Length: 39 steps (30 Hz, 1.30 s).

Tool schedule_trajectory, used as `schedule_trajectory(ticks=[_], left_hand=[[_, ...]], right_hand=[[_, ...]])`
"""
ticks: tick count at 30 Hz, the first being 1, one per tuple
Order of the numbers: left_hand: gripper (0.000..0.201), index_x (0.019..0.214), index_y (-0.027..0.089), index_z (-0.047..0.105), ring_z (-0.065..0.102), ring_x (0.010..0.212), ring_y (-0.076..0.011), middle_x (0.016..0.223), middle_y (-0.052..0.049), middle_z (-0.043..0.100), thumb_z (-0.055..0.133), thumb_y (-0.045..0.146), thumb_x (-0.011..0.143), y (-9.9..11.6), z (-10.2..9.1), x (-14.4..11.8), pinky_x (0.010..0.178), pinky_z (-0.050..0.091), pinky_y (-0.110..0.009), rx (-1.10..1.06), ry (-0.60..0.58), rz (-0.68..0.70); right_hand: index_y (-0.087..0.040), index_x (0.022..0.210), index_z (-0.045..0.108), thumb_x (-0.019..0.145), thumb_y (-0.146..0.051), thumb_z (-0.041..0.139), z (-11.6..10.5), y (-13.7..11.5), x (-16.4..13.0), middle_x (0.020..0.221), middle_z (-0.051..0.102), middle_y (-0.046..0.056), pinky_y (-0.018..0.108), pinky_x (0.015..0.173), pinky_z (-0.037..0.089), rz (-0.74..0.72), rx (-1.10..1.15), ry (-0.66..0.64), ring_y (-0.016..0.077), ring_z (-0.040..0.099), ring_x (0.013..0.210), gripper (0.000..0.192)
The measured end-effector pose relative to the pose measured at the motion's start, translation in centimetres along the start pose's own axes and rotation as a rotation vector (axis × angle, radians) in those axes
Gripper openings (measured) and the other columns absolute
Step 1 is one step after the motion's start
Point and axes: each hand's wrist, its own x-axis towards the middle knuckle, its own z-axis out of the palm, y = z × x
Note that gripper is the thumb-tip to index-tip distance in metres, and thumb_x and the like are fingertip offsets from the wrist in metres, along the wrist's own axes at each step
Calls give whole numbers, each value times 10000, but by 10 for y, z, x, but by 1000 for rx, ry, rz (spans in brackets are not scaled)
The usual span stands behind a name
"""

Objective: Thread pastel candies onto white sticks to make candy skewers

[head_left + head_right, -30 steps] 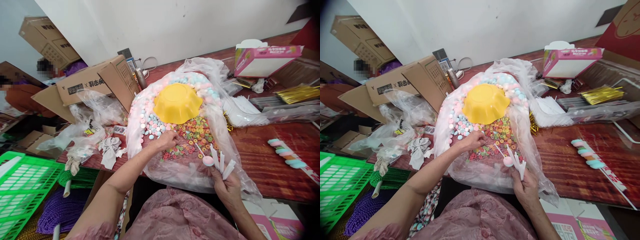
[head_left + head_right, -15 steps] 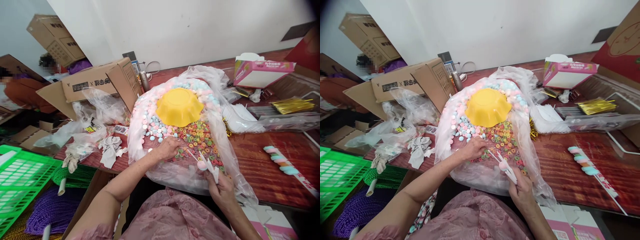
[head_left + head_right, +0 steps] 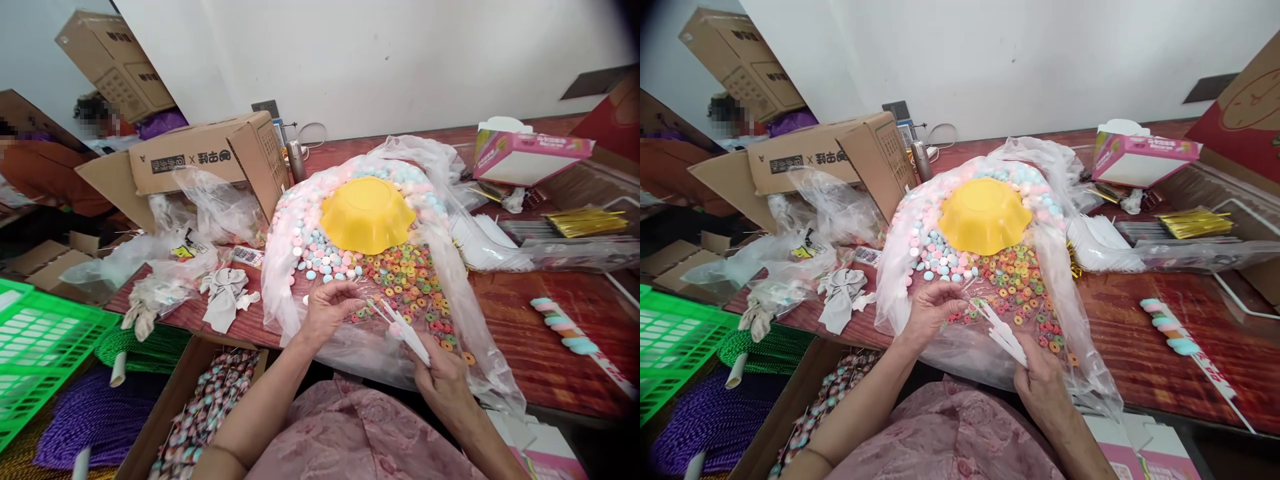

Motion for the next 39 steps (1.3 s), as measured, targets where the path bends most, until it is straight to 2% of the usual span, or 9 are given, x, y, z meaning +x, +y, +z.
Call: schedule_trajectory(ticks=[5,13,21,24,26,29,31,34,39], left_hand=[[279,847,170,752,654,697,-118,756,-9,700,881,295,634,-8,-3,-4,675,572,-249,135,54,213],[161,868,179,749,667,724,-141,783,-27,722,809,273,751,-4,0,-15,677,573,-267,359,52,419],[130,949,209,738,694,808,-190,864,-62,754,631,167,887,-1,-4,-20,771,572,-355,747,-61,699],[175,970,220,733,695,840,-191,902,-67,753,601,136,890,-5,-3,-22,791,569,-364,757,-108,744],[225,1075,229,709,690,851,-178,959,-64,740,656,165,866,-6,0,-24,802,575,-346,638,-74,672],[482,1263,252,622,663,820,-139,1076,-63,690,761,303,804,-4,4,-24,735,585,-277,323,52,405],[450,1193,233,675,632,742,-111,1074,-61,673,778,384,782,-2,6,-22,641,561,-229,177,59,210],[314,952,178,774,567,594,-73,910,-46,681,762,443,785,-2,6,-21,542,495,-201,100,-60,-21],[298,873,183,804,640,764,-155,880,-64,720,794,454,748,-11,15,-27,671,516,-245,138,-160,-66]], right_hand=[[-230,1207,576,828,-35,409,-4,-10,-1,800,671,15,263,648,526,-31,-10,-8,182,666,665,458],[-204,1204,599,806,-37,403,-1,-17,-3,884,728,43,262,624,533,6,-7,-32,185,697,704,474],[-183,1170,622,840,-76,400,8,-17,-4,890,738,52,273,600,532,75,-5,-68,190,698,688,411],[-185,1179,619,863,-87,410,11,-21,0,887,730,48,264,587,528,89,39,-76,180,686,668,392],[-188,1171,614,880,-95,414,12,-24,3,834,706,36,250,558,512,90,85,-81,166,658,622,366],[-204,1121,609,894,-100,428,13,-27,5,678,597,-13,226,516,471,108,161,-59,145,585,542,308],[-214,1017,602,897,-103,444,14,-28,6,636,529,-31,217,513,452,117,195,-32,134,548,522,228],[-220,858,550,892,-98,463,15,-27,6,630,494,-39,206,519,435,117,227,-6,117,521,516,153],[-213,843,535,910,-108,458,15,-27,7,623,493,-44,205,506,418,107,242,8,111,515,508,146]])
